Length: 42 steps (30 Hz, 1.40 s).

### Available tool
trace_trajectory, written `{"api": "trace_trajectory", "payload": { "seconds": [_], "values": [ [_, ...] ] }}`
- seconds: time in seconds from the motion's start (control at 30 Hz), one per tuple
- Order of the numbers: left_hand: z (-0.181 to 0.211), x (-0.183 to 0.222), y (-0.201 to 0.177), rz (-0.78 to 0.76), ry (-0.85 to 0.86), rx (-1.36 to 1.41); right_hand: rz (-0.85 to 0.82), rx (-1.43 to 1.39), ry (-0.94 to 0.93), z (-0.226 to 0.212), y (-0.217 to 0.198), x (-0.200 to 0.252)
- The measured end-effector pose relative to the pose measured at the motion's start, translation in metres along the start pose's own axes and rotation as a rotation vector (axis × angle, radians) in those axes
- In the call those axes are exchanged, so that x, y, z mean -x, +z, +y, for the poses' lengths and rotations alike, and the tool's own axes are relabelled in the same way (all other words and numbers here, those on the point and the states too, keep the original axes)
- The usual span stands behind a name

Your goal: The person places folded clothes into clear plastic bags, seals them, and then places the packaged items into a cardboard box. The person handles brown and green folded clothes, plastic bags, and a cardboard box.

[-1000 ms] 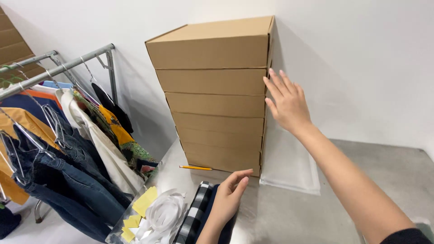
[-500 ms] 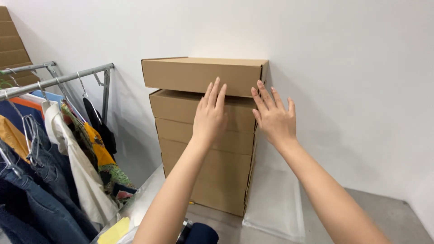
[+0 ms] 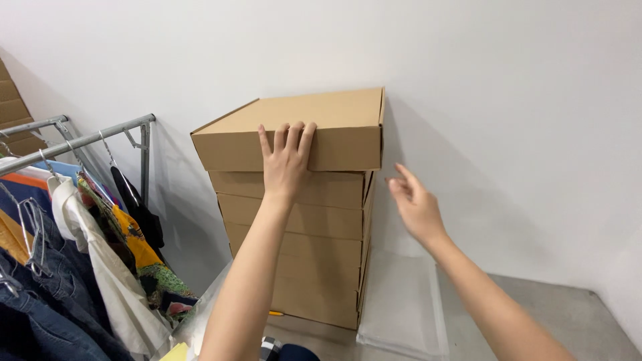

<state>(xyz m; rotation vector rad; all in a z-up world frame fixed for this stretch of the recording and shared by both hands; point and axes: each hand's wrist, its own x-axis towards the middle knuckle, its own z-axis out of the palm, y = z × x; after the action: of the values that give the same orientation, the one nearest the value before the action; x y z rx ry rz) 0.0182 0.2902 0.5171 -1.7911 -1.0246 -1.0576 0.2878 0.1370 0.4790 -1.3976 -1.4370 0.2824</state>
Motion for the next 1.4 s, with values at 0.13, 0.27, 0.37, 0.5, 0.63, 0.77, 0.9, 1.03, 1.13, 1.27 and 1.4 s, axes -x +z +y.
{"api": "trace_trajectory", "payload": {
  "seconds": [0.13,0.27,0.37,0.5,0.63,0.77,0.9,1.03,1.13,1.27,1.4],
  "values": [
    [0.033,0.015,-0.066,0.134,0.080,0.083,-0.028,-0.603,0.264,-0.059,-0.035,0.036],
    [0.081,0.048,-0.118,0.233,0.237,0.168,-0.106,-0.862,0.286,-0.083,-0.072,0.068],
    [0.117,0.073,-0.168,0.306,0.278,0.184,0.016,-0.879,0.364,-0.076,-0.102,0.108],
    [0.161,0.098,-0.219,0.488,0.311,0.187,0.131,-0.847,0.468,-0.072,-0.127,0.177],
    [0.191,0.134,-0.259,0.355,0.518,0.196,0.271,-0.955,0.447,-0.004,-0.160,0.240],
    [0.223,0.168,-0.289,0.260,0.616,0.152,0.298,-0.896,0.629,0.051,-0.190,0.301],
    [0.232,0.194,-0.311,0.163,0.646,0.183,0.290,-0.834,0.811,0.094,-0.208,0.366],
    [0.219,0.225,-0.300,0.042,0.635,0.239,0.281,-0.794,0.923,0.120,-0.208,0.395],
    [0.214,0.258,-0.290,0.013,0.642,0.369,0.259,-0.751,1.027,0.130,-0.189,0.418],
    [0.208,0.314,-0.291,-0.111,0.643,0.463,0.210,-0.701,1.158,0.146,-0.161,0.439],
    [0.220,0.385,-0.283,-0.268,0.560,0.629,0.148,-0.656,1.268,0.157,-0.152,0.450]
  ]
}}
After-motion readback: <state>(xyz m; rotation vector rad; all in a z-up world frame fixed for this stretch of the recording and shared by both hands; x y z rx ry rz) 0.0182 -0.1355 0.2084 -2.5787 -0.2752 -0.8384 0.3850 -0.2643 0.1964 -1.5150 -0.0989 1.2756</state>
